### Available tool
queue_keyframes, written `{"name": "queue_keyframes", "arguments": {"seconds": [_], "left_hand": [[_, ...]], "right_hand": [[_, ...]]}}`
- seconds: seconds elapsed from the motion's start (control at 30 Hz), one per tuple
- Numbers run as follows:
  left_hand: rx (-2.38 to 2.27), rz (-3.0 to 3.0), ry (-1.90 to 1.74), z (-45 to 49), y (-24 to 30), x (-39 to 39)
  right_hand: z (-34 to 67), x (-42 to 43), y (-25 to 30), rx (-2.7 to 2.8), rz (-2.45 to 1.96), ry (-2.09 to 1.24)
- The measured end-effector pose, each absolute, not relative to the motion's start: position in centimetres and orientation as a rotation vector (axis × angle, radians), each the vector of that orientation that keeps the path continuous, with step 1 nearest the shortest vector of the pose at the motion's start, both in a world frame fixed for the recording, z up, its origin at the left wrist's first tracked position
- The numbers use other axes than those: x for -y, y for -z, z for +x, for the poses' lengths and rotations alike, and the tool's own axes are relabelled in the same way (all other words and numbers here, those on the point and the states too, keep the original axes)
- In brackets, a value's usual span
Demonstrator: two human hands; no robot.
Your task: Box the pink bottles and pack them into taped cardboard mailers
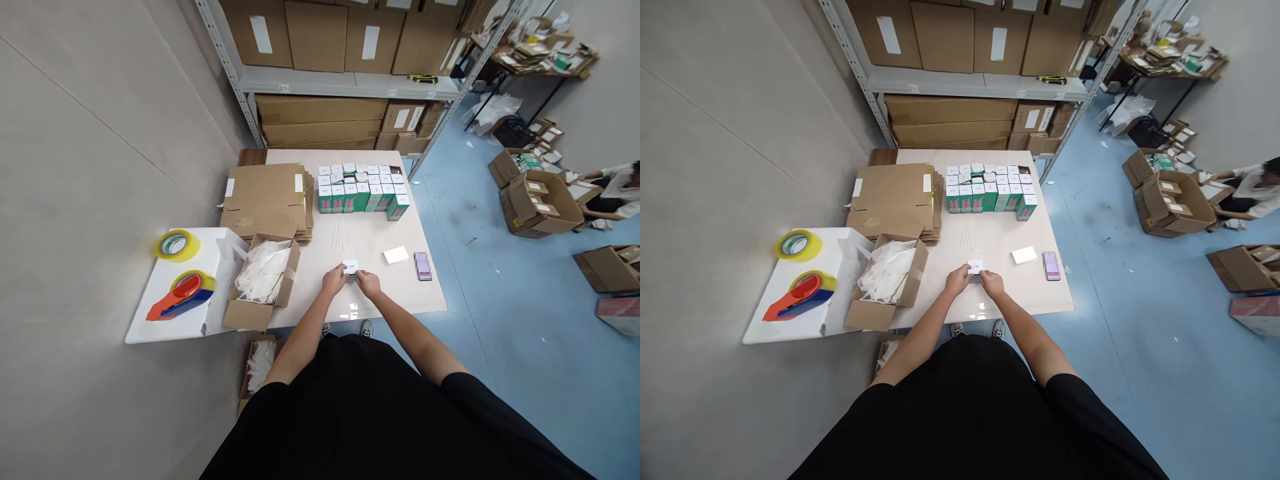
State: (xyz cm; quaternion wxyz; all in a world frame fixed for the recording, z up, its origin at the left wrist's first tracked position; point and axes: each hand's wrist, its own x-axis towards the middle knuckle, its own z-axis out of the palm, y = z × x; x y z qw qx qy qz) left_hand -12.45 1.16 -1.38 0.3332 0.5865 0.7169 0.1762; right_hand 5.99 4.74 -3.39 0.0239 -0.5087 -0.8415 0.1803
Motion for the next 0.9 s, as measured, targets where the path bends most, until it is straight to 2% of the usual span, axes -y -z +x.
{"name": "queue_keyframes", "arguments": {"seconds": [0.63, 0.77, 0.9], "left_hand": [[-1.819, 1.671, -0.392, -11.9, 1.3, -0.9], [-1.825, 1.628, -0.441, -12.2, 1.7, -1.2], [-1.648, 1.471, -0.723, -12.7, 3.1, -0.9]], "right_hand": [[6.3, -4.6, 3.3, 2.576, -1.597, -0.588], [7.0, -4.4, 4.1, 2.403, -1.504, -0.782], [7.1, -4.4, 5.6, 1.899, -1.517, -1.173]]}}
